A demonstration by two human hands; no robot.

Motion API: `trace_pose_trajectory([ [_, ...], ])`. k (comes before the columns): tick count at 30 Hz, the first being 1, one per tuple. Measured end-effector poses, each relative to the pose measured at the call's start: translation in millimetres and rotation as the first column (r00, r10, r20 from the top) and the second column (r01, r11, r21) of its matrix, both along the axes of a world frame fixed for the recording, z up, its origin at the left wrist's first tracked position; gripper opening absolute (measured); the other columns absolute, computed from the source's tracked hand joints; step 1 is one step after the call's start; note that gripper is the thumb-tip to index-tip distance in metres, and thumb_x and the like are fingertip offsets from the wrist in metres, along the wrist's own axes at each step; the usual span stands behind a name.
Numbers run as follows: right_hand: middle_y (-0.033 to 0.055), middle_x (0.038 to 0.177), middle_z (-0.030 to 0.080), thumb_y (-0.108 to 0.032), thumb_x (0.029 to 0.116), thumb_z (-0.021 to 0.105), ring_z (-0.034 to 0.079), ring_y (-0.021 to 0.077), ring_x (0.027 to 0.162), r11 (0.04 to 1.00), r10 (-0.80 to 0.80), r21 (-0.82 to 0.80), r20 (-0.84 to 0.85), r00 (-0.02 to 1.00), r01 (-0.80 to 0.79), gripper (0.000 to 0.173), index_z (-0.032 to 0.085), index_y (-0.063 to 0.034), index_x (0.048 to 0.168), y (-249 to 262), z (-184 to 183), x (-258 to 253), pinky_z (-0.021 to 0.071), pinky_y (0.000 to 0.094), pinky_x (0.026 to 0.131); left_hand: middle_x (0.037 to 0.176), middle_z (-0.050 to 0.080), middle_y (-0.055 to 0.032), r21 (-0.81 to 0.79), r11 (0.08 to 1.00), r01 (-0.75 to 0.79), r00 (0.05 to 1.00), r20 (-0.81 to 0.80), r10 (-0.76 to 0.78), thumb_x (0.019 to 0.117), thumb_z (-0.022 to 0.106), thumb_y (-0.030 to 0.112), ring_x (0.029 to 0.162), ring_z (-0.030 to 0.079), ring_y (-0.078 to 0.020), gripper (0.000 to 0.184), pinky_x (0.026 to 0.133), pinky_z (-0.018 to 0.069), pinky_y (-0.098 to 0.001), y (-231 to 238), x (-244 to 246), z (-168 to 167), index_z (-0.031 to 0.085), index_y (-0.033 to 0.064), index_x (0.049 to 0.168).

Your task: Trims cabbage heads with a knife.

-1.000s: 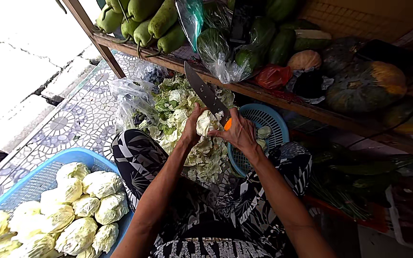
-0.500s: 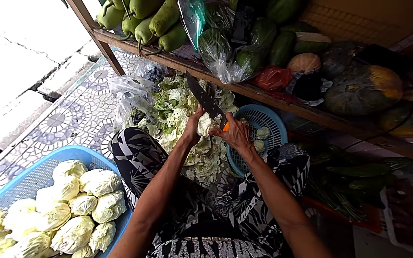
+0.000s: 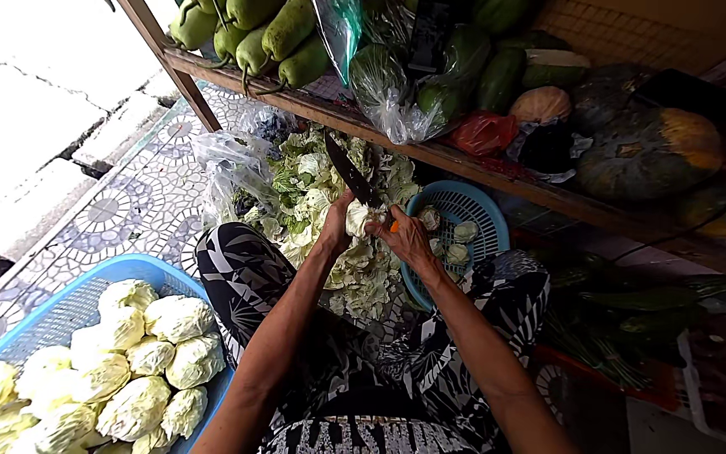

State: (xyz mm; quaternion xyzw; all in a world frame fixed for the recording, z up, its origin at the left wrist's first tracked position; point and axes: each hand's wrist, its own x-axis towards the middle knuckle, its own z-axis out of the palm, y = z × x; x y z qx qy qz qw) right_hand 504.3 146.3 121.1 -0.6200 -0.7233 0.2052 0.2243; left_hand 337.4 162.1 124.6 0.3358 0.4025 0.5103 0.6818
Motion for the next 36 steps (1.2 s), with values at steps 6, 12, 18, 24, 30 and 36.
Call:
trace_pose_trajectory([
  [6,0.0146,0.065,0.058,-0.065,0.0934,0.059,0.061,0.0326,0.062,1.0,0.003,-0.004,-0.044,0.999,-0.003,0.068,0.065,0.0025,0.098,1,-6,-2,0.0469,0.0509,0.058,0.101,0.07,0.0005,-0.053,0.996,-0.07,0.996,0.052,0.073,0.1122,0.024,0.031,0.083,0.067,-0.005,0.042,0.073,0.0567,-0.024,4,7,0,0.06,0.0129,0.125],
  [12,0.0181,0.073,0.065,-0.071,0.0748,0.075,0.068,0.0376,0.071,0.999,0.013,0.046,0.113,0.993,-0.018,0.086,0.06,0.0047,0.114,1,2,-3,0.0514,0.0537,0.062,0.104,0.069,0.0016,-0.062,0.996,-0.07,0.998,-0.011,0.069,0.1101,0.029,0.049,0.086,0.066,-0.0066,0.046,0.076,0.0563,-0.0286,0,4,-2,0.059,0.0214,0.131],
  [18,0.016,0.068,0.062,-0.071,0.0729,0.076,0.065,0.0349,0.063,0.984,-0.007,0.179,0.126,0.992,-0.016,0.083,0.061,0.0036,0.105,4,-5,-8,0.0492,0.05,0.054,0.109,0.069,0.0011,-0.088,0.991,-0.102,0.995,-0.002,0.102,0.1093,0.03,0.053,0.091,0.066,-0.0072,0.049,0.081,0.0558,-0.0296,0,5,-5,0.059,0.0208,0.132],
  [24,0.0172,0.069,0.064,-0.073,0.0806,0.066,0.067,0.0361,0.064,0.984,0.018,0.173,0.108,0.994,-0.036,0.08,0.066,0.0032,0.104,7,-16,-7,0.05,0.0525,0.056,0.105,0.067,-0.0024,-0.145,0.98,-0.139,0.989,-0.073,0.13,0.1095,0.031,0.047,0.086,0.064,-0.011,0.045,0.074,0.0553,-0.0329,1,6,-6,0.059,0.0178,0.128],
  [30,0.0205,0.073,0.066,-0.065,0.0903,0.062,0.068,0.0388,0.07,0.998,0.002,0.066,0.005,1.0,-0.003,0.071,0.069,0.0045,0.105,5,-24,-13,0.0514,0.0568,0.063,0.098,0.065,-0.003,-0.173,0.97,-0.172,0.983,-0.093,0.158,0.11,0.026,0.047,0.077,0.061,-0.0111,0.048,0.067,0.0524,-0.0315,4,9,-14,0.058,0.0165,0.125],
  [36,0.0234,0.083,0.068,-0.064,0.0883,0.067,0.069,0.0416,0.079,0.998,-0.038,-0.06,-0.018,0.999,0.037,0.075,0.065,0.0054,0.116,3,-21,-28,0.052,0.0592,0.071,0.127,0.062,-0.0087,-0.169,0.938,-0.302,0.951,-0.118,0.285,0.1084,0.027,0.057,0.109,0.061,-0.0175,0.06,0.093,0.0516,-0.0417,9,12,-20,0.055,0.0128,0.139],
])
